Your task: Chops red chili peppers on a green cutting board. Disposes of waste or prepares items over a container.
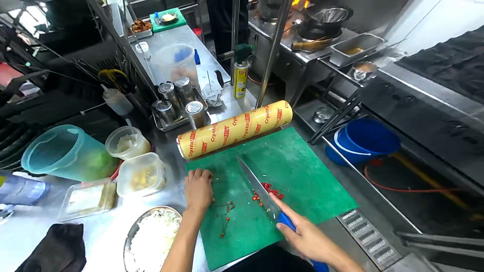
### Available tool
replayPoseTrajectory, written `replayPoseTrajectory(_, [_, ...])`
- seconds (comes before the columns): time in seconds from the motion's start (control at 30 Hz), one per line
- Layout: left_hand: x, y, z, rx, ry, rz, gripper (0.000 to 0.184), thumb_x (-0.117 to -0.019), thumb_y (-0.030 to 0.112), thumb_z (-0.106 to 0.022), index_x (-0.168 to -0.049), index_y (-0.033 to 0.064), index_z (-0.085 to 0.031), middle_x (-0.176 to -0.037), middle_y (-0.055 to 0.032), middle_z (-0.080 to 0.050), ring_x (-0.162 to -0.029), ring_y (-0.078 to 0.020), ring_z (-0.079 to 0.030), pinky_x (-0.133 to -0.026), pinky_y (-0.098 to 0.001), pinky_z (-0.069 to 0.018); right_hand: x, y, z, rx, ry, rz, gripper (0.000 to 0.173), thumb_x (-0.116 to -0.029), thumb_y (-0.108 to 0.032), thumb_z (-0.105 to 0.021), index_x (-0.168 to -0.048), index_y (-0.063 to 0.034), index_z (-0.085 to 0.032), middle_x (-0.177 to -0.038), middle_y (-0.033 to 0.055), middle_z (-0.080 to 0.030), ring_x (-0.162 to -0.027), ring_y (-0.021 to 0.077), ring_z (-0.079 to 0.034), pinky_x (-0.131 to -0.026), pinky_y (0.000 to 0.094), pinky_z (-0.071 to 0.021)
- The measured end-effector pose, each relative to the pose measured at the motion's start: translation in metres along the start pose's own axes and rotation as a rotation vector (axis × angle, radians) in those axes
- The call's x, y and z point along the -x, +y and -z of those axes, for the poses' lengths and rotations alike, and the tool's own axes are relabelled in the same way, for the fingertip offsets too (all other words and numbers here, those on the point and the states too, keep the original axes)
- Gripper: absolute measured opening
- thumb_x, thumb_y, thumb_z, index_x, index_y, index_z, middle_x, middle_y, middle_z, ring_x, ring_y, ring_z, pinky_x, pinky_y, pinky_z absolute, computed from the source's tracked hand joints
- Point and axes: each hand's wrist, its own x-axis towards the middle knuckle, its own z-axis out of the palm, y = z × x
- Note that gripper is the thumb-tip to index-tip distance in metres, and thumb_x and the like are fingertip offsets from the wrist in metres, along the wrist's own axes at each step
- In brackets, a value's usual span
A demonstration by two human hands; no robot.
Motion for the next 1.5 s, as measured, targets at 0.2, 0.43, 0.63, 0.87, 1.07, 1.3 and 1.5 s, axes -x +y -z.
replayPoseTrajectory(0.2, [0.035, 0.028, 0.019, 0.589, 0.456, -0.083, 0.018, -0.0958, 0.01, -0.067, -0.112, 0.0034, -0.066, -0.099, -0.0055, -0.07, -0.082, -0.0136, -0.069, -0.073, -0.0332, -0.0615, -0.006, -0.009, -0.023, 0.072, -0.164, -0.019, 0.069, -0.1092, -0.029, -0.045, -0.165, -0.0437, -0.007, -0.101, 0.0159, -0.067, -0.067, 0.0259, -0.064, -0.063, 0.0458, -0.0571])
replayPoseTrajectory(0.43, [0.085, 0.068, -0.028, 1.019, 0.168, 0.217, 0.014, -0.0905, 0.004, -0.073, -0.103, 0.0028, -0.067, -0.09, -0.0038, -0.076, -0.074, -0.0123, -0.074, -0.07, -0.0298, -0.0651, -0.004, 0.0, -0.007, 0.161, -0.047, -0.044, 0.07, -0.108, -0.027, -0.047, -0.165, -0.0409, -0.01, -0.106, 0.0174, -0.07, -0.079, 0.0297, -0.069, -0.076, 0.0506, -0.0577])
replayPoseTrajectory(0.63, [0.1, 0.077, -0.063, 1.04, 0.158, 0.349, 0.011, -0.0898, 0.002, -0.075, -0.1, 0.0019, -0.069, -0.084, -0.0042, -0.077, -0.07, -0.0109, -0.075, -0.067, -0.0271, -0.0652, 0.004, -0.018, -0.005, 0.247, -0.054, -0.088, 0.065, -0.11, -0.03, -0.039, -0.166, -0.0398, -0.008, -0.093, 0.0155, -0.068, -0.073, 0.0299, -0.067, -0.072, 0.0494, -0.0567])
replayPoseTrajectory(0.87, [0.099, 0.081, -0.065, 0.901, 0.163, 0.345, 0.01, -0.0897, 0.007, -0.076, -0.098, 0.005, -0.071, -0.084, -0.0019, -0.077, -0.07, -0.0074, -0.074, -0.067, -0.0249, -0.0636, -0.001, -0.028, -0.029, 0.395, -0.014, -0.09, 0.068, -0.1097, -0.025, -0.038, -0.167, -0.0338, -0.002, -0.087, 0.0153, -0.069, -0.075, 0.0326, -0.069, -0.075, 0.0498, -0.0579])
replayPoseTrajectory(1.07, [0.097, 0.082, -0.066, 0.857, 0.147, 0.339, 0.009, -0.0895, 0.009, -0.076, -0.097, 0.0065, -0.071, -0.082, -0.0011, -0.076, -0.068, -0.0068, -0.073, -0.066, -0.0249, -0.0629, -0.002, -0.048, -0.009, 0.402, -0.113, -0.176, 0.068, -0.1111, -0.026, -0.037, -0.166, -0.0379, 0.001, -0.097, 0.0174, -0.069, -0.083, 0.0339, -0.069, -0.081, 0.0503, -0.0569])
replayPoseTrajectory(1.3, [0.095, 0.083, -0.064, 0.803, 0.098, 0.346, 0.008, -0.09, 0.011, -0.077, -0.096, 0.0083, -0.072, -0.08, -0.0001, -0.076, -0.067, -0.0063, -0.072, -0.066, -0.0251, -0.0619, -0.005, -0.049, -0.014, 0.413, -0.097, -0.175, 0.068, -0.1109, -0.026, -0.038, -0.166, -0.0368, 0.001, -0.096, 0.0176, -0.07, -0.083, 0.0334, -0.069, -0.081, 0.0498, -0.0568])
replayPoseTrajectory(1.5, [0.095, 0.084, -0.064, 0.745, 0.066, 0.283, 0.01, -0.0908, 0.014, -0.075, -0.097, 0.0075, -0.073, -0.084, -0.0019, -0.075, -0.07, -0.0082, -0.072, -0.068, -0.0268, -0.0619, -0.014, -0.039, -0.023, 0.449, -0.03, -0.132, 0.067, -0.1099, -0.024, -0.038, -0.167, -0.0342, -0.005, -0.095, 0.0179, -0.071, -0.084, 0.0353, -0.071, -0.082, 0.0523, -0.0572])
